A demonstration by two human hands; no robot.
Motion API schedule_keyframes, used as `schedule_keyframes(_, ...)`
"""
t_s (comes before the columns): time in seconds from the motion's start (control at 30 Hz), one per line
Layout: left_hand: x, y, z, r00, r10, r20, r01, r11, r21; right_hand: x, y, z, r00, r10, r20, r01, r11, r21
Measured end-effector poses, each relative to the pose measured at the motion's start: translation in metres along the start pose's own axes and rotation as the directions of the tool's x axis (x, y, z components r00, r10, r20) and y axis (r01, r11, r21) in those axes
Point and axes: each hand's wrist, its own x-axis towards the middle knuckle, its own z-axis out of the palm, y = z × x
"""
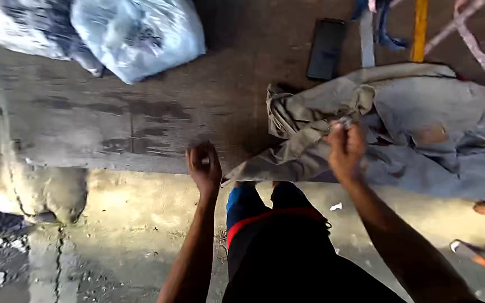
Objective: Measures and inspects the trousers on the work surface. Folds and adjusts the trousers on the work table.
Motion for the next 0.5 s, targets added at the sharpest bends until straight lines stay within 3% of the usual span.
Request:
schedule_keyframes(0.1, -0.076, 0.002, 0.012, 0.970, 0.124, 0.209, -0.108, 0.991, -0.084, -0.073, 0.005, 0.049, 0.996, -0.054, 0.076, 0.043, 0.990, 0.134)
schedule_keyframes(0.17, -0.088, 0.009, 0.040, 0.902, 0.198, 0.384, -0.161, 0.979, -0.127, -0.089, 0.009, 0.079, 0.997, -0.044, 0.067, 0.033, 0.987, 0.157)
schedule_keyframes(0.23, -0.089, 0.003, 0.068, 0.843, 0.266, 0.468, -0.231, 0.964, -0.131, -0.095, 0.016, 0.090, 1.000, 0.015, 0.003, -0.015, 0.993, 0.119)
schedule_keyframes(0.33, -0.039, -0.002, 0.093, 0.786, 0.253, 0.564, -0.346, 0.936, 0.062, -0.064, 0.026, 0.084, 0.981, 0.067, -0.180, -0.035, 0.984, 0.175)
schedule_keyframes(0.4, -0.007, -0.006, 0.099, 0.789, 0.328, 0.519, -0.437, 0.894, 0.100, -0.043, 0.033, 0.075, 0.942, 0.145, -0.303, -0.078, 0.972, 0.224)
schedule_keyframes(0.5, 0.036, -0.007, 0.088, 0.743, 0.403, 0.535, -0.545, 0.828, 0.132, -0.029, 0.055, 0.070, 0.896, 0.372, -0.241, -0.253, 0.875, 0.412)
